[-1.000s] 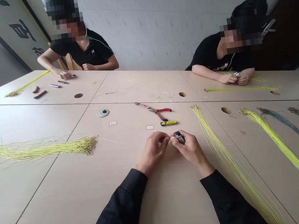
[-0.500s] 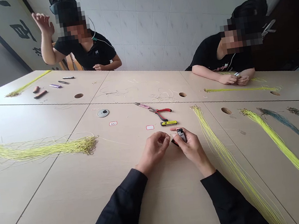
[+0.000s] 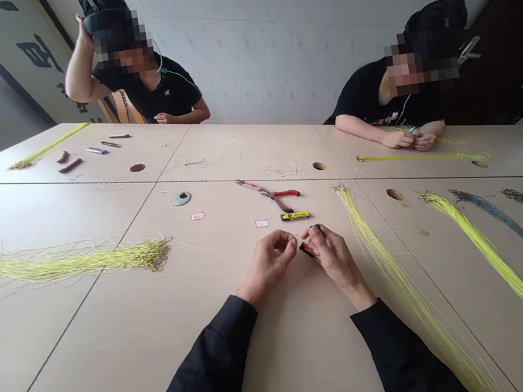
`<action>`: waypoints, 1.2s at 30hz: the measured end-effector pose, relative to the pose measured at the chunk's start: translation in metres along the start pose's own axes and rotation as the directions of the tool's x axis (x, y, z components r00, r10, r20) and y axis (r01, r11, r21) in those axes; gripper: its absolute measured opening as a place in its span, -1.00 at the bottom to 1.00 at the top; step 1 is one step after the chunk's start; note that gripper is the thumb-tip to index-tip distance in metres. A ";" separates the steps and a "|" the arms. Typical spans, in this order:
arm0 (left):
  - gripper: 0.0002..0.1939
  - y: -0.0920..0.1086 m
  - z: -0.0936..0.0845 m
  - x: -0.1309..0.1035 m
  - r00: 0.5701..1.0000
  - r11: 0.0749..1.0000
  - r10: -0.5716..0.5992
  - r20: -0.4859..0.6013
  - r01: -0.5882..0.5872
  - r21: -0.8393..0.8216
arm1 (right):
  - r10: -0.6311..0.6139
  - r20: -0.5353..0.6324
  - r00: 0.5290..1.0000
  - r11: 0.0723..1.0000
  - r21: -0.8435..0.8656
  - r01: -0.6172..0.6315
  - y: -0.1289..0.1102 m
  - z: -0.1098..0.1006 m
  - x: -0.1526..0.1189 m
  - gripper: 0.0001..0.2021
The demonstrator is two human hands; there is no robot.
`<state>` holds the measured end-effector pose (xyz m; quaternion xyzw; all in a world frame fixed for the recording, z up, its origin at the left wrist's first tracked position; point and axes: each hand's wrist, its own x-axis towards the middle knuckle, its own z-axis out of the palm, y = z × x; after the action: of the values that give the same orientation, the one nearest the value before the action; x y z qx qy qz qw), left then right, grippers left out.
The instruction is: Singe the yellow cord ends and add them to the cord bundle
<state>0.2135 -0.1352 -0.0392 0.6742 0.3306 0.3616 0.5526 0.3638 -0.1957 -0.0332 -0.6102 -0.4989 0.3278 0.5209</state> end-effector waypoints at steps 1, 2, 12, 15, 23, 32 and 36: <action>-0.71 0.001 0.000 0.000 1.000 1.000 0.005 -0.014 -0.005 0.008 | 0.015 -0.001 1.000 1.000 -0.008 -0.015 0.000 0.000 0.000 -0.50; -0.72 0.002 0.000 0.000 1.000 1.000 0.015 -0.027 -0.015 0.018 | 0.022 0.000 1.000 0.999 -0.035 -0.022 0.000 0.000 0.000 -0.46; -0.83 0.002 0.000 -0.001 0.987 0.982 0.152 -0.050 -0.145 0.123 | 0.018 -0.002 1.000 0.936 -0.352 -0.018 0.000 0.004 0.001 -0.49; -0.84 0.003 0.001 -0.001 0.988 0.982 0.150 -0.043 -0.144 0.126 | 0.018 -0.006 1.000 0.928 -0.371 -0.019 0.001 0.004 0.001 -0.51; -0.87 0.005 0.000 0.000 0.990 0.994 0.101 -0.100 -0.095 0.063 | 0.060 -0.072 0.996 0.998 0.015 -0.060 0.003 0.005 0.001 -0.47; -0.85 0.008 -0.002 0.000 0.996 0.999 0.050 -0.075 -0.049 0.008 | -0.032 -0.019 0.999 0.999 -0.007 0.032 -0.007 0.003 -0.003 -0.64; -0.87 0.006 -0.001 0.000 0.996 0.997 0.073 -0.047 -0.071 0.031 | -0.059 0.051 0.997 0.998 -0.005 0.060 -0.006 0.003 -0.003 -0.67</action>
<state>0.2133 -0.1359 -0.0336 0.6847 0.3246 0.3926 0.5213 0.3591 -0.1977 -0.0282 -0.5884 -0.5310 0.3256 0.5156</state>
